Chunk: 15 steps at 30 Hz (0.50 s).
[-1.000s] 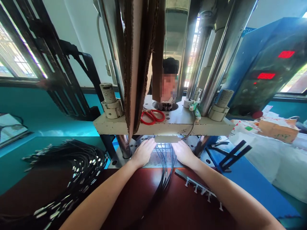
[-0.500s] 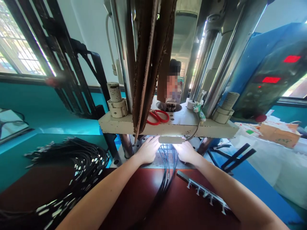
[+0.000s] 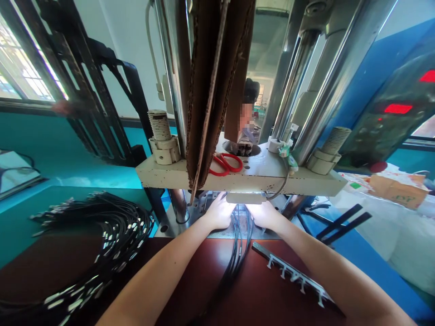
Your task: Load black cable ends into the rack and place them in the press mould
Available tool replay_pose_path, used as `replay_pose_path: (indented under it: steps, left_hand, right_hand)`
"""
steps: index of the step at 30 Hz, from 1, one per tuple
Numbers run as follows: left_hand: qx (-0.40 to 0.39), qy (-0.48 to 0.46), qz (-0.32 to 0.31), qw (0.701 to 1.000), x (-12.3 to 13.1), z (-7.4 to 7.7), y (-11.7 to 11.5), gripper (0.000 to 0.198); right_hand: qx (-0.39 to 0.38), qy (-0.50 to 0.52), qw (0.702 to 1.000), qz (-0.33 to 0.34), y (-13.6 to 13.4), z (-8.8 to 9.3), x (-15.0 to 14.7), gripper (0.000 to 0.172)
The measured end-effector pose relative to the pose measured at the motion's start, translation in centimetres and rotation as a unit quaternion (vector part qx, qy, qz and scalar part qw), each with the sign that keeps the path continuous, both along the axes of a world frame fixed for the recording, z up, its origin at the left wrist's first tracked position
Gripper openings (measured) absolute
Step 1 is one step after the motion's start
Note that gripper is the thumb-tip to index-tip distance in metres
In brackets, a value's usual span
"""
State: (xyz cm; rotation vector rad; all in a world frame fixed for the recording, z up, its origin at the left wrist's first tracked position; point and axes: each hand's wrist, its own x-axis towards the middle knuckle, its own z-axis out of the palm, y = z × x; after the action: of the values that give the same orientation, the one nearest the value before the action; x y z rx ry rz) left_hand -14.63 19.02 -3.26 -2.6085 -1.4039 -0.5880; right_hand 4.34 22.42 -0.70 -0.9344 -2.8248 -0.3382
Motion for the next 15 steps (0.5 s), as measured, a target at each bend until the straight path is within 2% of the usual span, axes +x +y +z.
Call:
replay_pose_path:
  steps: [5, 9, 12, 13, 15]
  left_hand:
    - [0.001, -0.015, 0.014, 1.000, 0.4, -0.1, 0.1, 0.049]
    - [-0.005, -0.011, 0.024, 1.000, 0.5, 0.2, -0.2, 0.047]
    - [-0.017, 0.006, 0.020, 1.000, -0.5, 0.5, -0.5, 0.049]
    - [-0.026, 0.002, 0.033, 0.999, -1.1, 0.5, -0.4, 0.053]
    - [-0.059, -0.037, 0.117, 0.991, -2.6, 0.3, 0.0, 0.058]
  right_hand:
    - [-0.020, -0.005, 1.000, 0.005, 0.0, 0.2, -0.4, 0.039]
    - [-0.044, 0.005, 0.999, 0.001, 0.0, -0.2, 0.3, 0.050]
    - [-0.088, 0.043, 0.995, -0.026, 0.7, -0.9, 1.3, 0.058]
    - [-0.100, 0.059, 0.992, -0.044, 1.2, -1.1, 1.7, 0.059]
    - [-0.108, 0.084, 0.987, -0.090, 2.2, -1.6, 2.1, 0.056]
